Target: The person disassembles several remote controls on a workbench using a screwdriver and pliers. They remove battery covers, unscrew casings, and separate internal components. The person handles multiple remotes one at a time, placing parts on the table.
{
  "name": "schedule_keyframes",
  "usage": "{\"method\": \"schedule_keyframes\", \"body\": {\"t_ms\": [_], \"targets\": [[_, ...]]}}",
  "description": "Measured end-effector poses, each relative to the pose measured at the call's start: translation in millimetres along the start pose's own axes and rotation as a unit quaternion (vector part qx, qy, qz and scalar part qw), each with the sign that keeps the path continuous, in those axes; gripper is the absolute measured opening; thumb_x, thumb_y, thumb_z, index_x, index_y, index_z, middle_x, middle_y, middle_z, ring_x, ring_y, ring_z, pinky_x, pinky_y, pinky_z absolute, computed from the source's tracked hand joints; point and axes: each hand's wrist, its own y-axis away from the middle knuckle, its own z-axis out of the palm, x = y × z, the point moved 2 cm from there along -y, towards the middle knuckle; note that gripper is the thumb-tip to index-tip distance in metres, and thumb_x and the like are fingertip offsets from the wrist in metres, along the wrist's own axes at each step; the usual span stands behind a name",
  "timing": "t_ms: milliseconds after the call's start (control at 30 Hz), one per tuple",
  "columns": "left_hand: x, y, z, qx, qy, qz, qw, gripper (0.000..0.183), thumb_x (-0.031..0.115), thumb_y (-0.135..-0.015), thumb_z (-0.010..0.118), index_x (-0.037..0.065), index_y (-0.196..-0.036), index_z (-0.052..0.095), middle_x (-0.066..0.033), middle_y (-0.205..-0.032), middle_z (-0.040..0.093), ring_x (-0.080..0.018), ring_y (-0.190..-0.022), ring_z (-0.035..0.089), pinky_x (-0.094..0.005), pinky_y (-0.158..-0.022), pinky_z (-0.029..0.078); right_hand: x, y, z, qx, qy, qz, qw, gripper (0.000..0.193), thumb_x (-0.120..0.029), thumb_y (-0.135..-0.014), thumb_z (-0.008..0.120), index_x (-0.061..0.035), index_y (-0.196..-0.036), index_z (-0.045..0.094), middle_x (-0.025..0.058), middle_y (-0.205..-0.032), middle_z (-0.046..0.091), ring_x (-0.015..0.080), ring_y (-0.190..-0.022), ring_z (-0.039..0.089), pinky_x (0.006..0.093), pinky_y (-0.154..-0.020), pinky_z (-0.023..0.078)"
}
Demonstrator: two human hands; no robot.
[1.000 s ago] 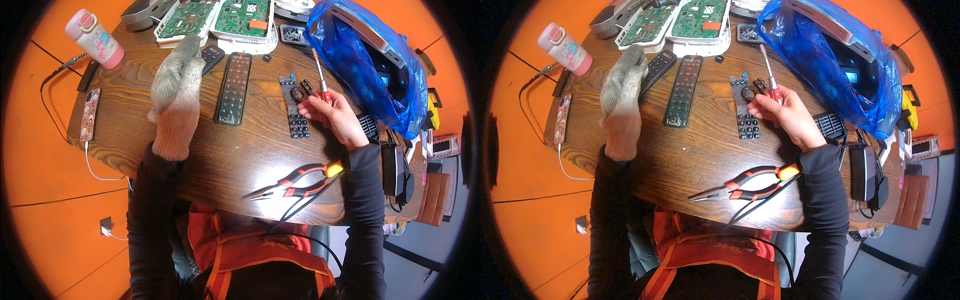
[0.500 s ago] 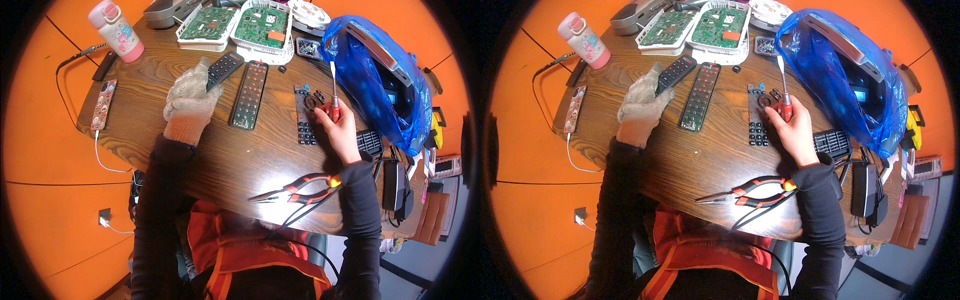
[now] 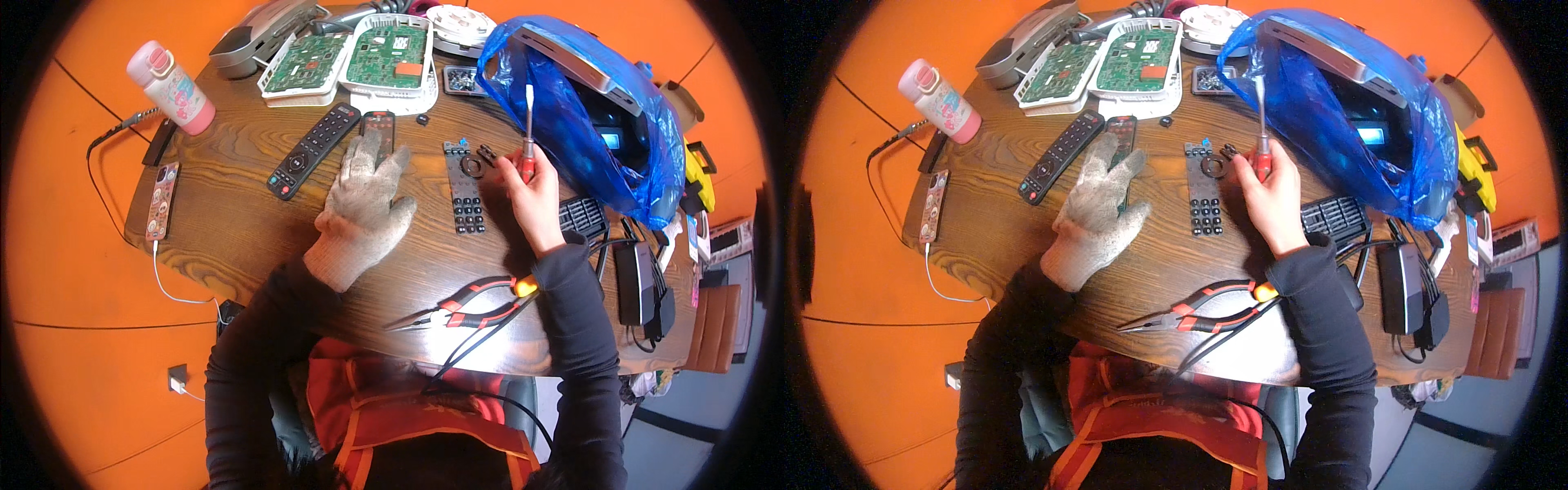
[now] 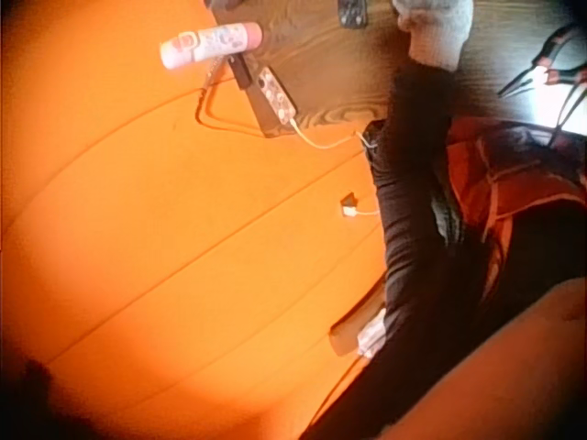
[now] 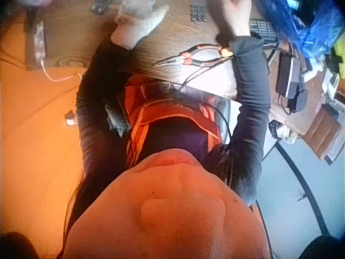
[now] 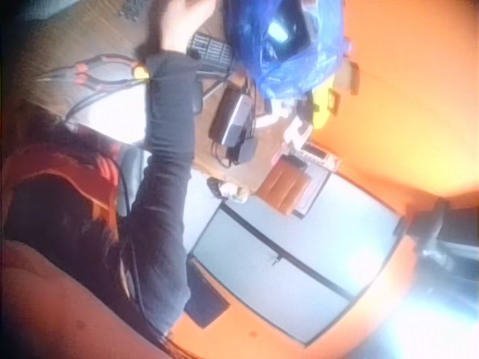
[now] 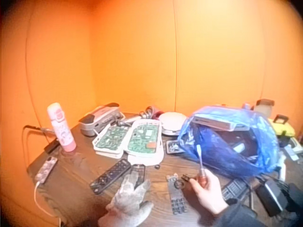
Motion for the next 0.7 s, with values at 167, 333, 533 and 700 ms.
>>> {"method": "schedule_keyframes", "body": {"t_ms": [167,333,533,700], "targets": [[6.8,6.2,20.0,0.025,0.078,0.009,0.997,0.056,0.020,-0.072,0.069,0.002,-0.123,0.052,-0.0250,-0.139,0.033,-0.0416,-0.129,0.034,-0.0451,-0.104,0.036,-24.8,9.7,3.1,-0.102,0.061,0.012,0.993,0.026,-0.019,-0.078,0.073,-0.0027,-0.080,0.053,0.0038,-0.066,0.054,0.0129,-0.061,0.050,0.0294,-0.058,0.043],[10.9,-3.6,43.1,0.064,0.237,-0.039,0.969,0.060,0.027,-0.080,0.064,0.001,-0.131,0.046,-0.0257,-0.144,0.026,-0.0401,-0.133,0.029,-0.0417,-0.105,0.033,-44.4,27.3,18.5,-0.266,0.217,-0.062,0.937,0.040,-0.022,-0.065,0.076,0.0025,-0.085,0.052,0.0222,-0.088,0.056,0.0381,-0.085,0.056,0.0423,-0.075,0.046],[24.7,-30.9,76.3,0.050,0.309,-0.016,0.950,0.056,0.022,-0.092,0.056,0.000,-0.139,0.035,-0.0195,-0.151,0.017,-0.0269,-0.142,0.012,-0.0350,-0.111,0.023,-31.1,16.5,14.5,-0.190,0.240,-0.034,0.952,0.040,-0.013,-0.063,0.071,0.0055,-0.094,0.053,0.0248,-0.090,0.056,0.0408,-0.089,0.055,0.0443,-0.079,0.045],[20.4,-42.5,71.9,0.005,0.546,-0.035,0.837,0.048,0.014,-0.093,0.053,-0.002,-0.136,0.039,-0.0132,-0.141,0.040,-0.0213,-0.131,0.036,-0.0306,-0.109,0.029,-10.6,-0.2,-0.6,-0.046,0.296,-0.098,0.949,0.020,0.003,-0.067,0.059,0.0039,-0.083,0.047,0.0239,-0.085,0.052,0.0428,-0.080,0.052,0.0480,-0.071,0.043]]}}
